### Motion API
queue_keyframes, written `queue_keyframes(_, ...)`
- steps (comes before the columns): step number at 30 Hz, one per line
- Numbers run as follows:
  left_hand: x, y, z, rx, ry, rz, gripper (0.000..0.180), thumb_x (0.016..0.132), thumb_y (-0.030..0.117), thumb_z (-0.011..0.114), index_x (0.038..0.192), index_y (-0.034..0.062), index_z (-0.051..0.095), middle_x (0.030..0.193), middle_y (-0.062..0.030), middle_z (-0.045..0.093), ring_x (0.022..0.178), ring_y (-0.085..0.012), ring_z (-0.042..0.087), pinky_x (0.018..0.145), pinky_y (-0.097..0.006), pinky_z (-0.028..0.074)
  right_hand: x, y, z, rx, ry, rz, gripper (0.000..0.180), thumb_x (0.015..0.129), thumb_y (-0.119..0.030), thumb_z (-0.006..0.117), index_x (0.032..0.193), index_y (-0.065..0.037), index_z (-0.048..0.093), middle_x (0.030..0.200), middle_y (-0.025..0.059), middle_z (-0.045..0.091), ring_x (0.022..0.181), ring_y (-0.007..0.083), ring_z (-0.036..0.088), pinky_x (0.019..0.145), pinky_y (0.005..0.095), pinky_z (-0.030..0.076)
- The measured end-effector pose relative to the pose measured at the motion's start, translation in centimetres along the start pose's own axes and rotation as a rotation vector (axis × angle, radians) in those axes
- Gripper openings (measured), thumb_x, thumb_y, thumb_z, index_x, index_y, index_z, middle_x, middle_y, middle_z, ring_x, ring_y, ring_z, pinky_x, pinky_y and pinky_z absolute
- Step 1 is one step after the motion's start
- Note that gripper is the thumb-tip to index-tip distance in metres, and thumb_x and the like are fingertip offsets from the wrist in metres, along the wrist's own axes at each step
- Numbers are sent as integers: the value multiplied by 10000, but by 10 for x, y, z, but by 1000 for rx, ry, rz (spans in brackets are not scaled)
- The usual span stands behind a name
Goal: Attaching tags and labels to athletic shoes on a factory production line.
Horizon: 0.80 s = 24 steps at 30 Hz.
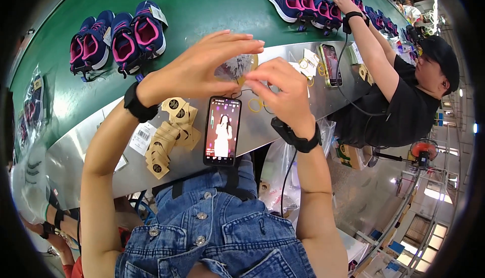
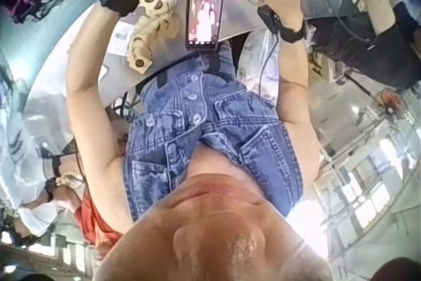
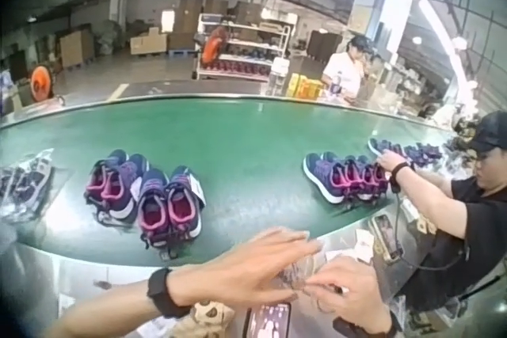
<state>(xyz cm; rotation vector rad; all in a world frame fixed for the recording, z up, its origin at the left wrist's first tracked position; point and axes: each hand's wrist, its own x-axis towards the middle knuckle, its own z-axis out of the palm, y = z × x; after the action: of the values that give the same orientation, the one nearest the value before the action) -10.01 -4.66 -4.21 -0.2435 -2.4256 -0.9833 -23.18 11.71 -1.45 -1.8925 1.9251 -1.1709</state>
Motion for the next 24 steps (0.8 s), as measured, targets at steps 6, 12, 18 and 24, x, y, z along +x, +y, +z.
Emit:
queue_keyframes(6, -6, -2, 21, 226, 103, 40, 580, 773, 190, 660, 1301, 110, 435, 1197, -67, 576, 1217, -248, 450, 1044, -459, 286, -2, 1, 4, -76, 201, -32, 114, 766, -4, 656, 875, -23, 679, 822, 75, 637, 705, 156, 585, 582, 244, 437)
queue_keyframes(12, -17, -5, 28, 296, 161, 53, 536, 777, 165, 660, 1274, 114, 466, 1188, -62, 578, 1194, -252, 467, 1022, -430, 327, -16, -25, -5, 147, 812, -70, 81, 878, -37, 545, 842, 35, 550, 892, 174, 627, 802, 205, 610, 669, 275, 498)
queue_keyframes(18, -29, 7, 5, 318, 267, 73, 557, 735, 108, 683, 1258, 118, 489, 1224, -99, 542, 1175, -273, 477, 1009, -413, 349, -29, -65, 6, 650, 440, -32, 148, 943, -107, 455, 947, 40, 453, 835, 200, 624, 736, 286, 636, 705, 379, 545)
queue_keyframes(24, -127, 43, -52, 85, 620, -621, 185, 844, 99, 621, 994, -9, 625, 934, -62, 664, 856, -110, 621, 803, -241, 474, -53, -87, 103, 480, -297, 334, 125, 890, -129, 557, 974, -37, 552, 716, 31, 550, 611, 105, 537, 579, 247, 440)
